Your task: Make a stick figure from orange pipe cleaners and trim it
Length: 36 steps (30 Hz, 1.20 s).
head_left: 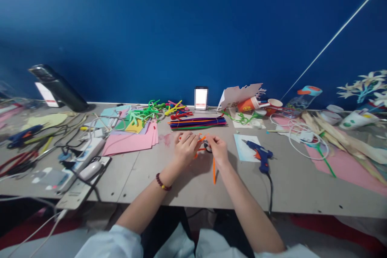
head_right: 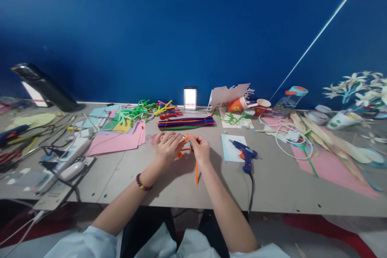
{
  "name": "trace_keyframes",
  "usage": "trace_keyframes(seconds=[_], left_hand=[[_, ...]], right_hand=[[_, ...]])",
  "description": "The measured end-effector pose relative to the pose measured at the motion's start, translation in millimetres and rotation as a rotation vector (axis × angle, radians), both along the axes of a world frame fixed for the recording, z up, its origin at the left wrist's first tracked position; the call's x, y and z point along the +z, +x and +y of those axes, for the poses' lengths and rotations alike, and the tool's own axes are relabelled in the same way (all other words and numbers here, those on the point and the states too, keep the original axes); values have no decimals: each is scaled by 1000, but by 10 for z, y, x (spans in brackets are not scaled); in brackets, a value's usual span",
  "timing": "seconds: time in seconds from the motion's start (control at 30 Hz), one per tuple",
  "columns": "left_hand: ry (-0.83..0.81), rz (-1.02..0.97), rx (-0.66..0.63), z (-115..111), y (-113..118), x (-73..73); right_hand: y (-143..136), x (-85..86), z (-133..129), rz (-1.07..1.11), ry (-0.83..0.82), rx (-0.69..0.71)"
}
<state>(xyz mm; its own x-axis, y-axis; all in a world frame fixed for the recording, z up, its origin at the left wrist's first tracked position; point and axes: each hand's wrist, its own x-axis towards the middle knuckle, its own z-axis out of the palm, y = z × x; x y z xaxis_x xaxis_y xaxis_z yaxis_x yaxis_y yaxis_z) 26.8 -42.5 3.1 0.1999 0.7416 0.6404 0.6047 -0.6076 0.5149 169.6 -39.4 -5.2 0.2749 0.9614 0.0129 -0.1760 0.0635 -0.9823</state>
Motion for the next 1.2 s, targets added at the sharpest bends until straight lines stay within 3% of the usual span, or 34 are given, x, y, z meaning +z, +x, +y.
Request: trace_keyframes(seconds=[0.2,0.33,0.43,0.63,0.73,0.83,0.93,1.03,1.2], left_hand=[[-2,-5,-69,33,-8,-9],[-83,-124,-87,38,14,60],[-332,-337,-168,23,23,129],[-1005,-842,-550,66,-23,181],[-1193,-957,-677,97,-42,174],[-1277,-960,-792,105,-41,161],[-1304,-941,-852,101,-24,139],[-1221,-943,-715,100,-4,120],[-679,-730,-314,99,-5,140]], right_hand=[[-13,14,-10,-91,51,113],[4,36,-16,-101,90,160],[25,57,-21,-83,116,204],[42,71,-20,-9,173,239],[28,85,-37,40,197,274],[7,106,-68,124,184,383],[-4,115,-87,169,154,441],[-1,105,-78,149,141,379],[8,65,-55,-3,118,174]])
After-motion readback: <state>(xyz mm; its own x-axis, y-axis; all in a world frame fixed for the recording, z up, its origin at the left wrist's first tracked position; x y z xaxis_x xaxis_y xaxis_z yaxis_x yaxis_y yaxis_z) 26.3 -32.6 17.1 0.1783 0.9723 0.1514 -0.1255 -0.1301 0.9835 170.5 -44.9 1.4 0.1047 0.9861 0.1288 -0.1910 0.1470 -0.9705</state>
